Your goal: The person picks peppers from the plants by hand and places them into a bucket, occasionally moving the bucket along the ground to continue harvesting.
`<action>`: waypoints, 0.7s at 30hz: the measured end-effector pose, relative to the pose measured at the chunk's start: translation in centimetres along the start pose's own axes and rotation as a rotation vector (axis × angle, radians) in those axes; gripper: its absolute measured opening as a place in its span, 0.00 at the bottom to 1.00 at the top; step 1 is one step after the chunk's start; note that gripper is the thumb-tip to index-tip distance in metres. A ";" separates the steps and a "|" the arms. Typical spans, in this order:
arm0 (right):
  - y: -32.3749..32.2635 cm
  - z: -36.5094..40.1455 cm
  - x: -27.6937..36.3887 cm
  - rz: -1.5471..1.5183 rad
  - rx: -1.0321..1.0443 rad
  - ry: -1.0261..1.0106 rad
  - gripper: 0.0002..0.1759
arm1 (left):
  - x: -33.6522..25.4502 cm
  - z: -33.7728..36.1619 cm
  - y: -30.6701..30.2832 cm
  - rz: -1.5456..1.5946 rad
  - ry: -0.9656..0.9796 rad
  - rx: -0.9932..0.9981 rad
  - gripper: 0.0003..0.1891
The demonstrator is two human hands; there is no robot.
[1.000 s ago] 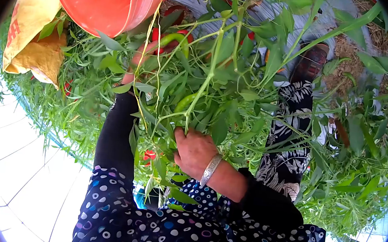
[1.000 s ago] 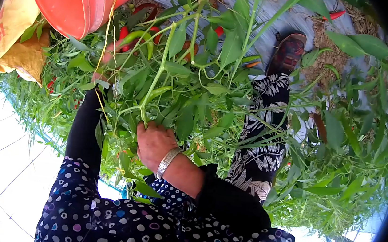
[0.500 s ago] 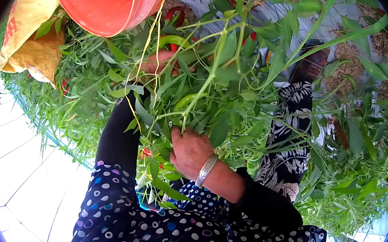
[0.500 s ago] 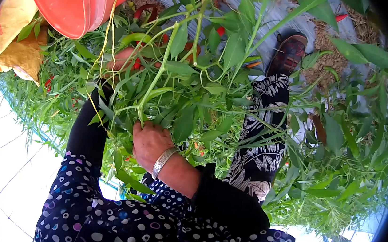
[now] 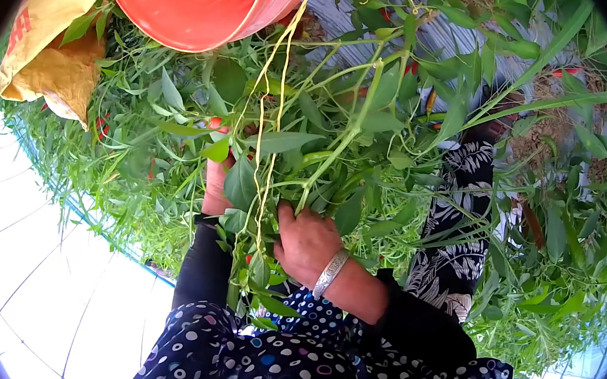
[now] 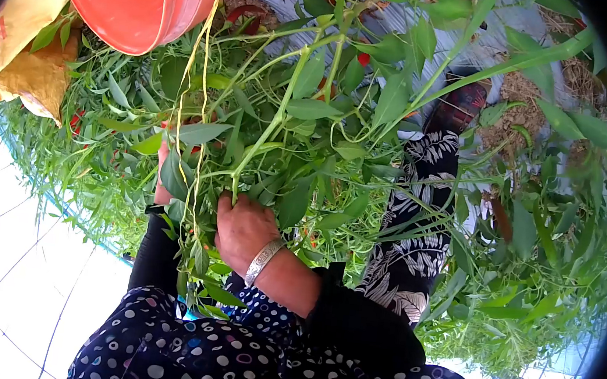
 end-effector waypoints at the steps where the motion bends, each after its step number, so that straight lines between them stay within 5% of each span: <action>1: -0.1 -0.1 0.1 0.008 -0.017 0.000 0.25 | 3.3 1.1 -0.2 0.696 -0.305 -0.069 0.14; 2: 0.0 -0.2 0.1 0.009 -0.014 -0.001 0.25 | -0.3 2.3 2.2 0.719 -0.279 -0.106 0.12; 3: 0.1 -0.2 0.1 0.017 -0.006 0.008 0.26 | -3.3 1.8 3.1 0.841 -0.048 0.326 0.16; 6: 0.3 -0.3 0.3 0.051 0.015 0.010 0.28 | -4.9 6.0 -0.6 0.439 0.008 -0.090 0.19; 7: 0.3 -0.3 0.4 0.077 0.023 0.007 0.28 | -5.3 6.7 0.2 0.729 0.056 0.035 0.17; 11: 0.0 -0.5 0.5 0.082 0.027 0.032 0.28 | -7.6 9.1 -2.6 1.002 0.073 0.092 0.13; 13: -0.1 -0.4 0.7 0.069 -0.026 0.024 0.28 | -9.5 10.8 -4.4 0.706 0.080 -0.160 0.12; 14: 0.3 -0.5 0.4 0.006 0.123 0.096 0.25 | -11.0 10.8 -4.9 0.629 0.110 -0.056 0.13; 17: 0.2 -0.3 0.7 0.012 0.126 0.094 0.25 | -17.6 8.9 -6.1 0.630 0.135 0.209 0.16; 19: 0.2 -0.2 0.9 0.014 0.108 0.088 0.25 | -24.3 5.9 -3.2 0.669 0.233 0.595 0.20; 21: 0.1 -0.1 0.8 0.012 0.096 0.088 0.25 | -29.6 3.1 0.3 0.666 0.308 0.525 0.27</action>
Point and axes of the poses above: each hand's wrist, its own z-axis away from the middle knuckle, its own y-axis out of the palm, x = y × z, the point moved 10 cm from there along -z, towards the middle knuckle, and after that the axes turned 5 degrees about x, right-handed, at the moved point
